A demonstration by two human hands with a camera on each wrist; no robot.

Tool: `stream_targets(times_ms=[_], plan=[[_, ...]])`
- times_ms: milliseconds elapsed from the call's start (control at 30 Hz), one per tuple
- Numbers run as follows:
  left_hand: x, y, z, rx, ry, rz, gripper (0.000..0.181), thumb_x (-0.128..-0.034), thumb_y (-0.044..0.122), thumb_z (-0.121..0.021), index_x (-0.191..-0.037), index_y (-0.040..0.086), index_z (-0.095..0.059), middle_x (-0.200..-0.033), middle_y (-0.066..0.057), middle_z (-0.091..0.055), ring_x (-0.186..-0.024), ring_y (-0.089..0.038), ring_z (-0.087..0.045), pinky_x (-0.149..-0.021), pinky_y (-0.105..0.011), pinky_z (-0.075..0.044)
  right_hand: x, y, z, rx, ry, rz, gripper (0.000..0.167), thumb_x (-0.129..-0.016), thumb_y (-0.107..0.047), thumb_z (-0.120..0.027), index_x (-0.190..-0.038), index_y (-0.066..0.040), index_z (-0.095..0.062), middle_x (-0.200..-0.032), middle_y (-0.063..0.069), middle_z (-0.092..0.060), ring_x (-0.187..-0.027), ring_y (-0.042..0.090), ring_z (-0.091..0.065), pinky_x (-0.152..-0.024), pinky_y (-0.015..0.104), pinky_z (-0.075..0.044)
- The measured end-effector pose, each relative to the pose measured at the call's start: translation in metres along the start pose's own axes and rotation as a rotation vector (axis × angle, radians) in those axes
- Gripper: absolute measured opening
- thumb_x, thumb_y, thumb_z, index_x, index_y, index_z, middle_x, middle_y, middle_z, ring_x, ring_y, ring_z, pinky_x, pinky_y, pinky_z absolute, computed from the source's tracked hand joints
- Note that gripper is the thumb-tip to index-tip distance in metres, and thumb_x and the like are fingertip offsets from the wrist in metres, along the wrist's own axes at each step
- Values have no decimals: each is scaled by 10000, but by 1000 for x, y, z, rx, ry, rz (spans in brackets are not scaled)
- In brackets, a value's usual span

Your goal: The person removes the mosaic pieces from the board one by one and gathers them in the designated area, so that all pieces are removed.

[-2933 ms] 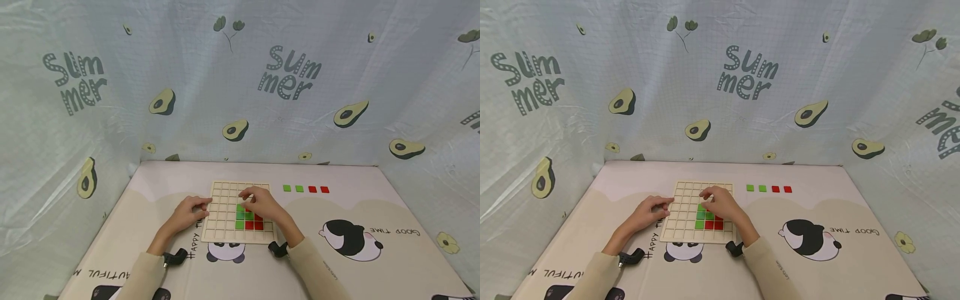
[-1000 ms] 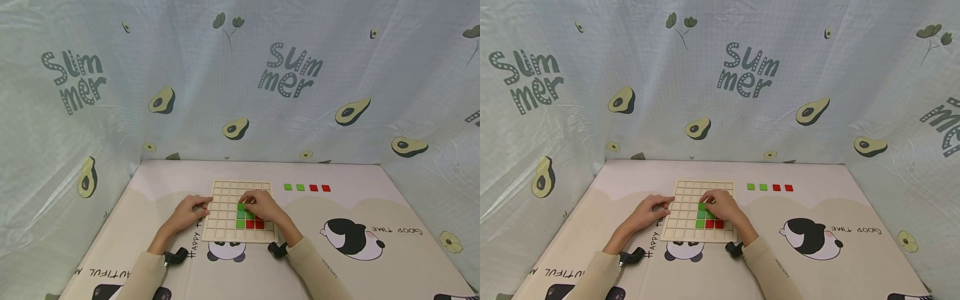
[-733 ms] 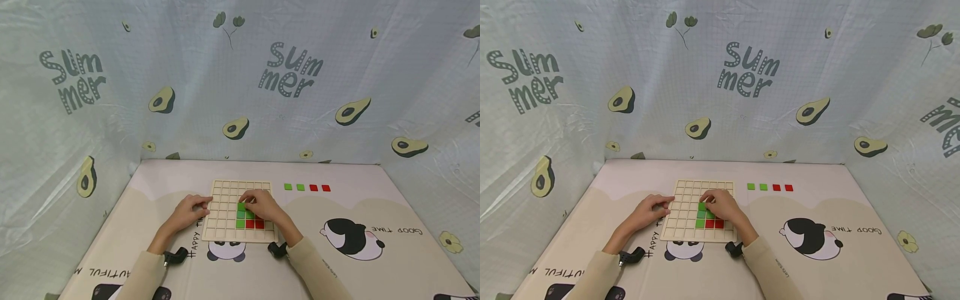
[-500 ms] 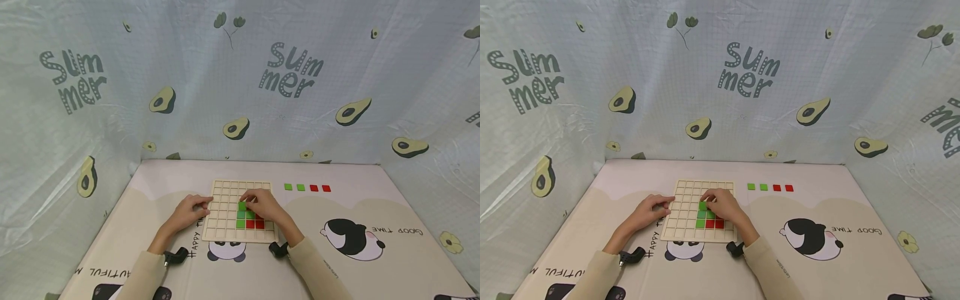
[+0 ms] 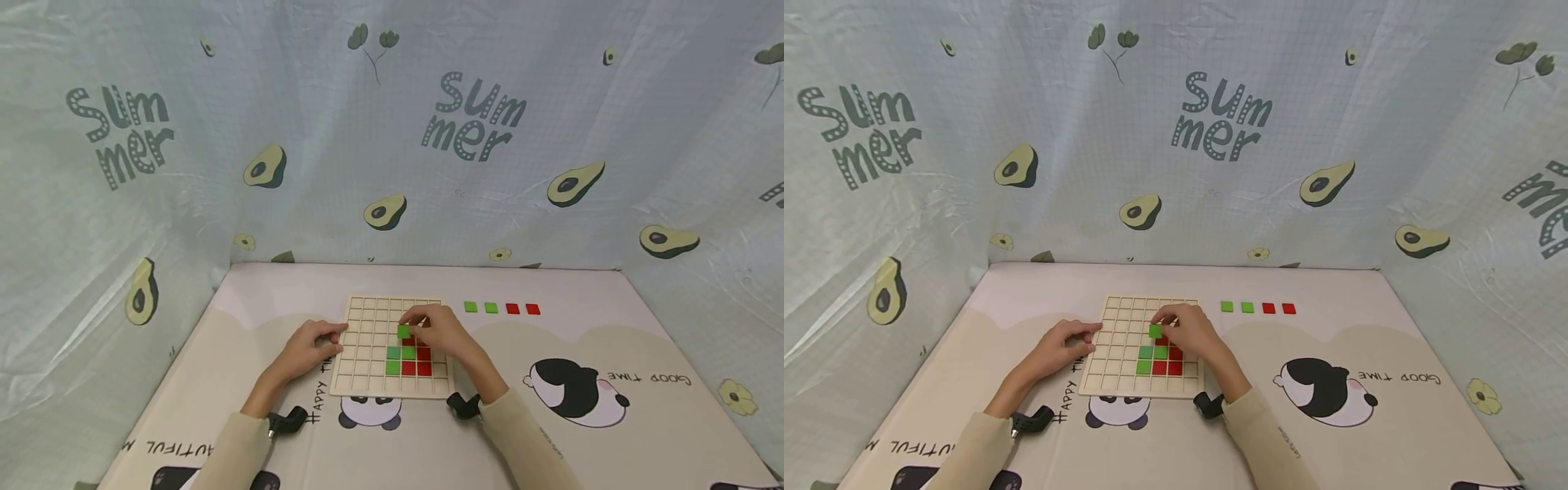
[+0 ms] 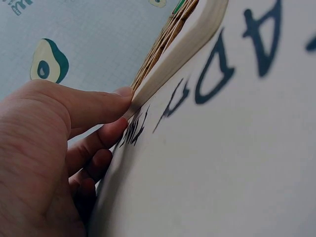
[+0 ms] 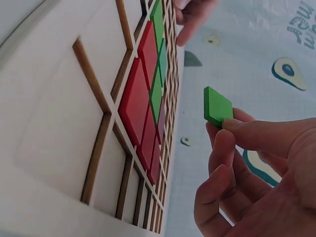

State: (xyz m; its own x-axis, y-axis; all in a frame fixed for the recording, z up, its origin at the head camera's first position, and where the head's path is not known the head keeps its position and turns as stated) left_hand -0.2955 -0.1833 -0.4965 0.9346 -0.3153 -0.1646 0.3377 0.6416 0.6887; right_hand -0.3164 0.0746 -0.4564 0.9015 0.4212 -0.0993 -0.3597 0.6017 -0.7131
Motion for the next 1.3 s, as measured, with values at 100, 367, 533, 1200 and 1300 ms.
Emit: stream_targets(times_ms=[100,367,533,1200,1300], plan=[[0,0,0,4,-5,7,441,-915,165,-758,-1345,90,-697,-888,83,-649,-934,-162,-509,-896,-353,-366,3,2,5,-13,1,-12,186,-952,-82,-678,-1051,-187,-796,-1006,20,-732,-761,135,-604,-696,288,-517],[0,-1,0,8,-7,12,439,-920,172,-757,-1347,90,-696,-892,80,-647,-943,-162,-506,-893,-355,-365,12,14,20,-3,19,-52,173,-945,-81,-695,-1043,-181,-798,-1003,5,-722,-816,157,-592,-735,305,-509],[1,-1,0,9,-5,10,442,-914,162,-758,-1344,81,-696,-893,81,-655,-941,-163,-508,-900,-357,-366,19,25,32,34,28,-68,171,-946,-69,-690,-1050,-161,-791,-1016,29,-728,-825,161,-582,-705,294,-501],[-1,-2,0,0,3,8,441,-913,165,-760,-1342,86,-698,-897,79,-654,-948,-161,-506,-904,-360,-374,27,85,86,86,55,-135,185,-931,-23,-658,-1053,-80,-784,-1052,147,-733,-721,160,-645,-653,305,-523],[-1,-3,0,-3,1,10,444,-913,172,-762,-1344,87,-697,-898,80,-654,-953,-159,-508,-907,-356,-374,26,92,90,111,46,-144,178,-934,-28,-655,-1056,-67,-779,-1037,165,-732,-713,149,-650,-648,299,-518]])
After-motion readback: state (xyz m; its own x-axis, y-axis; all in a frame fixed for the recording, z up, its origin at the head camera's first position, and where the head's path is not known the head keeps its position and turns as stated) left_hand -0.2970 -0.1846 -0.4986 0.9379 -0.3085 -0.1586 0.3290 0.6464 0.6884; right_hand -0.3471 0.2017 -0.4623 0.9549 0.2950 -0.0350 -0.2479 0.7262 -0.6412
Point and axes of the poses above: each hand's wrist, its own x-axis away from the middle knuckle, its own z-axis out of the back of the hand, y = z × x, the point moved 7 cm from there along -x, towards the middle knuckle
